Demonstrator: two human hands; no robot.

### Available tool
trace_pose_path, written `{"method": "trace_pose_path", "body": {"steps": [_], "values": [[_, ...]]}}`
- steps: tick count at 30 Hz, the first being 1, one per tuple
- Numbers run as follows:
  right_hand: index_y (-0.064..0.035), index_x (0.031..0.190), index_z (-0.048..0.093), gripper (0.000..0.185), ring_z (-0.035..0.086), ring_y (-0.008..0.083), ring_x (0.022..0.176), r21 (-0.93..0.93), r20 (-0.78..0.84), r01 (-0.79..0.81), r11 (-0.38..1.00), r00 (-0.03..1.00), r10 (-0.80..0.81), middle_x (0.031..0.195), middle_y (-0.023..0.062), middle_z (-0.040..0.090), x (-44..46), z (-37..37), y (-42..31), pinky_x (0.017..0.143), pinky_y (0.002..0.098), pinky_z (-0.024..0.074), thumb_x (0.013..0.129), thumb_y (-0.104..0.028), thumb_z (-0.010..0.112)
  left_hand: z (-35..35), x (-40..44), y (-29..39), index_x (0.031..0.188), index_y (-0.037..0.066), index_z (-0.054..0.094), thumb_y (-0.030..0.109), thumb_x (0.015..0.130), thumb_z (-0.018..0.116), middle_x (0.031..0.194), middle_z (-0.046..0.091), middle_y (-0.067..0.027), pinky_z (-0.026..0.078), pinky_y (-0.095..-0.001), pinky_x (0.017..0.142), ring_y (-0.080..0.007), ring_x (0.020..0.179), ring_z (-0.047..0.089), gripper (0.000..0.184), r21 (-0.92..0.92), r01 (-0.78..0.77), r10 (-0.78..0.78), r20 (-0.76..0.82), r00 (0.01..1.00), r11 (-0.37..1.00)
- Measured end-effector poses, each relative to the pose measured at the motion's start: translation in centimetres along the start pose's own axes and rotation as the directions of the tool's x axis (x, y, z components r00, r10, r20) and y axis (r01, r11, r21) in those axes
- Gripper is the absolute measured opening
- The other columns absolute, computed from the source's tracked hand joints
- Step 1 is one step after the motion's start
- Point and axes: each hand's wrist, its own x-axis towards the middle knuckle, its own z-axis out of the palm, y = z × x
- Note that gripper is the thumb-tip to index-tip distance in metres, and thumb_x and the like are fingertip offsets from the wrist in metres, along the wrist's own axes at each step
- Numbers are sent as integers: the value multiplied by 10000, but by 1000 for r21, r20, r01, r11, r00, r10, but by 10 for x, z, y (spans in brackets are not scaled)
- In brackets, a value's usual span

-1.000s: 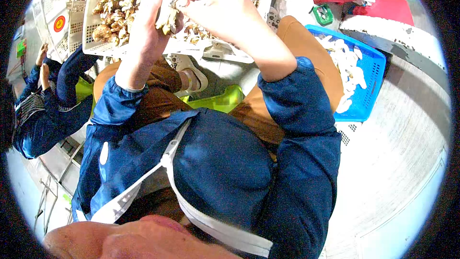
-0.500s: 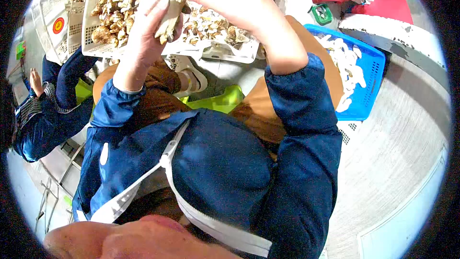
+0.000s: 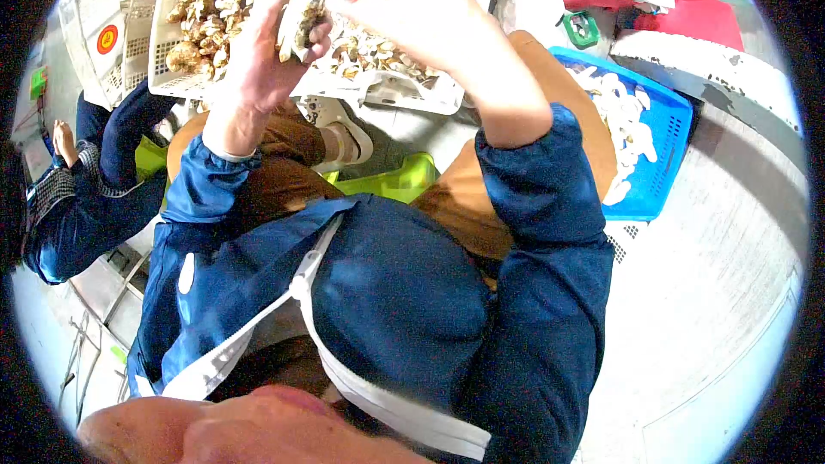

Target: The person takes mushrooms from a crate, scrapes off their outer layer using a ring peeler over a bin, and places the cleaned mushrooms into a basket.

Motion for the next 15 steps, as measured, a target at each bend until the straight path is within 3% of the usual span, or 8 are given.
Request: {"method": "trace_pose_path", "body": {"steps": [2,3,5,8,12,14,15], "values": [[-4,842,685,143,646,268,1026,59,116,10,998,993,-17,1165,153,651,-2,9,-4,868,356,517,858,-131,749,-21,7,-10,1429,125,517,421,1057,502,1253,637,-94,523,-360,902,-192,1097,632,476,205,-123,125,1,992,971],[-6,837,681,163,647,296,1045,100,144,-92,991,987,77,1208,181,638,-4,11,-9,870,370,522,865,-152,747,-15,11,-18,1426,127,517,427,1055,499,1252,637,-89,522,-347,896,-186,1080,634,477,529,-205,323,-139,936,823],[-4,842,682,169,645,301,1057,56,152,-53,997,987,44,1235,189,625,-3,13,-7,874,372,522,872,-159,740,-4,14,-24,1416,126,520,432,1055,492,1225,640,-71,521,-326,858,-172,1028,635,474,713,-209,484,-205,851,669],[-9,851,689,157,658,300,1023,32,107,-9,999,994,6,1204,190,636,-3,16,-3,862,376,527,878,-158,730,40,2,-7,1393,112,526,427,1058,477,1149,649,-37,520,-301,762,-149,925,630,462,398,-221,315,-188,930,890],[-10,864,698,111,678,235,932,5,41,23,1000,999,-23,1096,152,681,-3,16,10,818,349,542,881,-118,719,38,2,-11,1371,107,533,412,1056,491,1115,656,-42,516,-303,720,-142,896,635,440,411,-198,319,-250,914,890],[-7,876,702,88,671,186,894,150,15,-118,982,993,117,1063,128,696,-3,19,9,790,320,542,884,-94,712,44,3,-15,1358,109,537,404,1054,499,1093,662,-52,515,-306,715,-143,880,636,426,435,-179,334,-313,889,883],[-6,882,704,77,668,162,875,221,9,-185,957,982,188,1046,116,704,-3,19,8,776,305,543,885,-82,708,44,2,-15,1349,108,544,401,1054,499,1079,664,-55,515,-306,711,-141,876,636,418,549,-202,398,-265,878,811]]}}
